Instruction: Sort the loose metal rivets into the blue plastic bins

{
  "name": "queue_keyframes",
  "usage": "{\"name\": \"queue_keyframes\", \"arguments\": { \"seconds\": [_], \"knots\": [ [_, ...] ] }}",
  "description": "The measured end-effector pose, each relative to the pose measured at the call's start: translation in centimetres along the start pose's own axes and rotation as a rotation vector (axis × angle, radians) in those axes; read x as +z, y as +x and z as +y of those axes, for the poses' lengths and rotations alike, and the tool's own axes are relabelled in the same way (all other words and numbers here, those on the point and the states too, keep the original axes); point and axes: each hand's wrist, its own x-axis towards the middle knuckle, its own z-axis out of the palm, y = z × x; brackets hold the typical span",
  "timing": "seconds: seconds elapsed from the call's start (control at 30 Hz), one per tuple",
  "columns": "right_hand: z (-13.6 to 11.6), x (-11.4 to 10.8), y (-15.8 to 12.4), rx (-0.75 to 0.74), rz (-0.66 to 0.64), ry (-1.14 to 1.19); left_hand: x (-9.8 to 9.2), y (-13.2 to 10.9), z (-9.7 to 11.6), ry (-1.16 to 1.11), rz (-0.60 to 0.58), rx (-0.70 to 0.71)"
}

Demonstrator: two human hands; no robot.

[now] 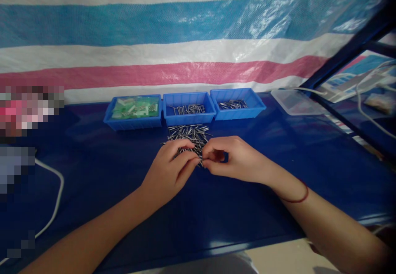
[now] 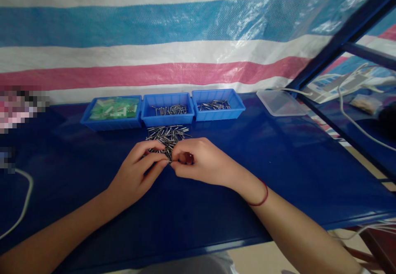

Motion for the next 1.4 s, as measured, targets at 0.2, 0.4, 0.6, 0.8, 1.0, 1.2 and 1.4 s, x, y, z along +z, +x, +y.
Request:
{"name": "queue_keyframes", "arguments": {
  "seconds": [0.2,0.4,0.6,0.8,1.0,1.2,1.4],
  "knots": [
    [-0.3,0.9,0.2,0.058,0.174,0.248,-0.2,0.2,-0.5,-0.083,0.119,-0.106],
    [-0.3,1.7,0.3,0.068,0.325,0.339,-0.2,0.2,-0.2,-0.122,0.085,-0.119],
    [-0.4,1.8,0.2,0.039,0.314,0.277,0.0,0.1,-0.2,-0.140,0.053,-0.093],
    [-0.5,1.4,0.0,-0.095,0.298,0.130,0.1,0.2,-0.4,-0.140,0.072,-0.079],
    [-0.1,1.7,0.3,-0.156,0.249,-0.002,-0.3,0.4,-0.7,-0.098,0.162,-0.101],
    [2.3,0.9,1.3,0.167,0.553,0.280,-0.6,0.3,-0.9,-0.070,0.108,-0.182],
    [5.0,-1.2,2.4,0.412,0.875,0.731,-1.4,0.8,-2.3,-0.033,0.068,-0.113]
  ]
}}
